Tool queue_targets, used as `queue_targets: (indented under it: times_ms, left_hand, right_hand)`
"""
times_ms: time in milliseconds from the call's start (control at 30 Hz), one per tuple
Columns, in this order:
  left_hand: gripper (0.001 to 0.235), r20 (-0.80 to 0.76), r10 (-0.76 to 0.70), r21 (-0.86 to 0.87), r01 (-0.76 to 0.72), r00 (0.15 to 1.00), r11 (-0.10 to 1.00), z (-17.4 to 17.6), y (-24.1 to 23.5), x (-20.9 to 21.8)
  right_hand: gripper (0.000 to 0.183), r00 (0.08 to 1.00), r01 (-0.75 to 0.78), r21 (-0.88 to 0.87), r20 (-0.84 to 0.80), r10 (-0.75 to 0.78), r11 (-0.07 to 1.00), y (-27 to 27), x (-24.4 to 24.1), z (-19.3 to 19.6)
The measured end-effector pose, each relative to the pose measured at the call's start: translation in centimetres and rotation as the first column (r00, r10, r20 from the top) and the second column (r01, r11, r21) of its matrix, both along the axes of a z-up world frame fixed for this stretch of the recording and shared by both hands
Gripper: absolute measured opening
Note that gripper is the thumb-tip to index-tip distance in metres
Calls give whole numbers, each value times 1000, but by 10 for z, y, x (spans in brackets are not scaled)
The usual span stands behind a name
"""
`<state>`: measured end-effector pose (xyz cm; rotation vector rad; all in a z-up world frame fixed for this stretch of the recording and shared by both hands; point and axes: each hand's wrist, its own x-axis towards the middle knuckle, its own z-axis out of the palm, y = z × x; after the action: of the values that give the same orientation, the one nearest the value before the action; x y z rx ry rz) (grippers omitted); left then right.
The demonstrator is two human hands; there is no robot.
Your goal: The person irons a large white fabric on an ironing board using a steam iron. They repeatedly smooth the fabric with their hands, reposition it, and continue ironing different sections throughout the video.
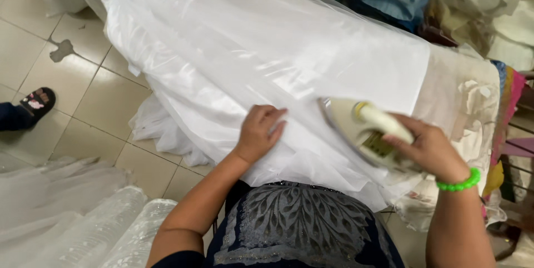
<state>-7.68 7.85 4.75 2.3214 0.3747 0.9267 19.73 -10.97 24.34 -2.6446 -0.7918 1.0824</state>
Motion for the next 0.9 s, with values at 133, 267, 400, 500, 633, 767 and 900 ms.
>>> queue_targets:
  times_ms: [133, 267, 400, 500, 633, 767, 900]
  left_hand:
    - [48, -120, 232, 41, -229, 965, 973, -16, 15, -15]
    - [47, -182, 224, -20, -232, 957, 973, -32, 17, -16]
    - [28, -98, 229, -12, -232, 968, 973, -29, 18, -16]
    - [27, -33, 227, 9, -227, 973, 974, -29, 19, -18]
    - [28, 11, 219, 17, -220, 976, 975, -28, 18, -20]
    - [25, 29, 223, 43, -224, 974, 974, -26, 16, -24]
    - [10, -120, 244, -5, -246, 962, 969, -28, 10, -33]
  right_hand:
    - [63, 910, -413, 119, 30, 413, 903, -23, -10, -29]
    - [59, 887, -455, -2, 87, 453, 891, 3, -5, -20]
    - [55, 944, -298, -3, 151, 295, 955, 47, 33, -20]
    - [58, 934, -279, 111, 262, 243, 954, 73, 79, -37]
    - [46, 943, -284, 388, 278, 183, 877, 101, 95, -41]
    - [50, 995, -93, 145, 61, 85, 985, 117, 27, 14]
    - [59, 891, -438, 284, 261, 371, 853, 65, -2, -31]
